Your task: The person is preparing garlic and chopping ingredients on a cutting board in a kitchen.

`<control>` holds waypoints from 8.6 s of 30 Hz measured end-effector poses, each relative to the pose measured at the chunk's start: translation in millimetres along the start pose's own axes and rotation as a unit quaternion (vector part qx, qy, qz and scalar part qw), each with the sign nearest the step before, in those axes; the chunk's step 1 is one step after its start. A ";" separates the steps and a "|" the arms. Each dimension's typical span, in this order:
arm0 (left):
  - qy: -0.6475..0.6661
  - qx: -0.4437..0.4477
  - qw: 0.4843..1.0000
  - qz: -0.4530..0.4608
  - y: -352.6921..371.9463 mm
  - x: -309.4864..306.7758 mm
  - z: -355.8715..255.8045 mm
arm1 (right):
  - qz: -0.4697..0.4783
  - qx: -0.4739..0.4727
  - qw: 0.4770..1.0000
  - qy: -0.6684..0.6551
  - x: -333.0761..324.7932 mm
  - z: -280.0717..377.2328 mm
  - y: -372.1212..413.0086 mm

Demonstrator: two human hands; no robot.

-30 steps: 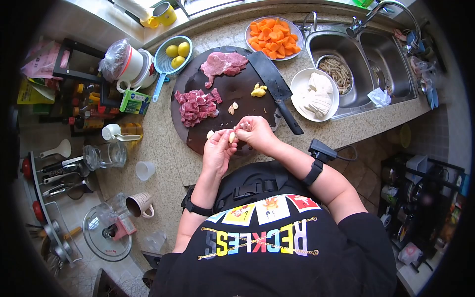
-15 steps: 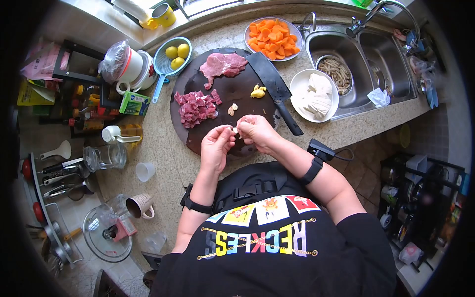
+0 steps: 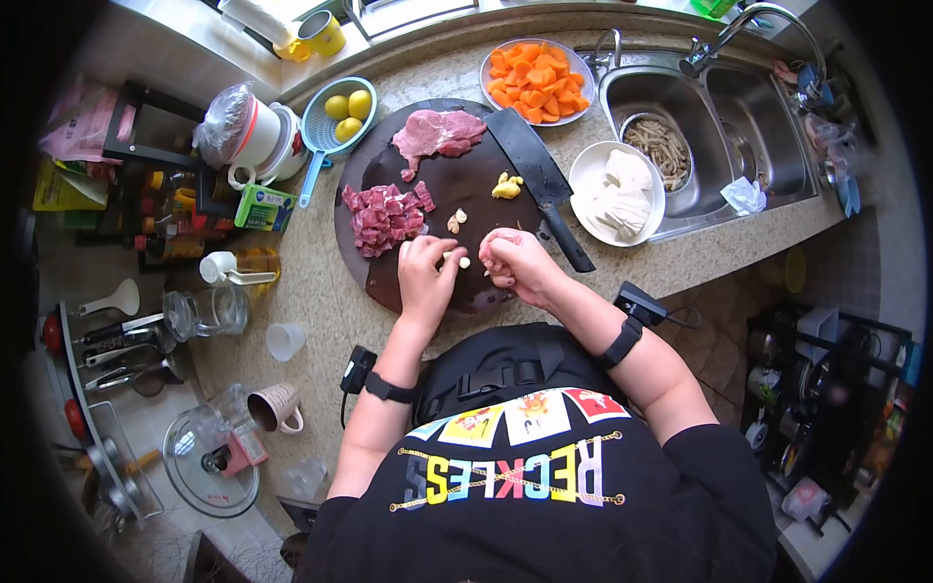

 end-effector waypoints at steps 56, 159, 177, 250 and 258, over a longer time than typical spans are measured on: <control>0.637 -0.377 0.661 0.124 25.9 28.8 4.1 | -0.088 -0.242 0.812 0.524 26.0 15.0 11.0; 0.398 -0.096 0.909 -0.077 24.4 -8.0 -18.8 | -0.010 -0.023 0.990 0.142 23.7 5.4 -4.1; 0.695 -0.289 0.657 -0.028 36.9 16.9 0.2 | -0.005 -0.023 0.987 0.160 28.9 8.9 3.3; 0.579 -0.216 0.787 -0.004 23.9 8.6 -4.0 | 0.031 0.064 0.987 0.141 23.4 7.4 -0.1; 0.638 -0.277 0.717 0.053 29.2 9.0 0.4 | 0.020 0.012 0.979 0.204 25.0 3.9 -1.5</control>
Point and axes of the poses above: each hand's wrist, its own y-axis away from the middle knuckle, its own x-axis out of the palm, z = x × y, the point moved 4 cm from there along -y, towards the middle knuckle, and after that the axes turned 7 degrees about z, right-handed, at the moved point
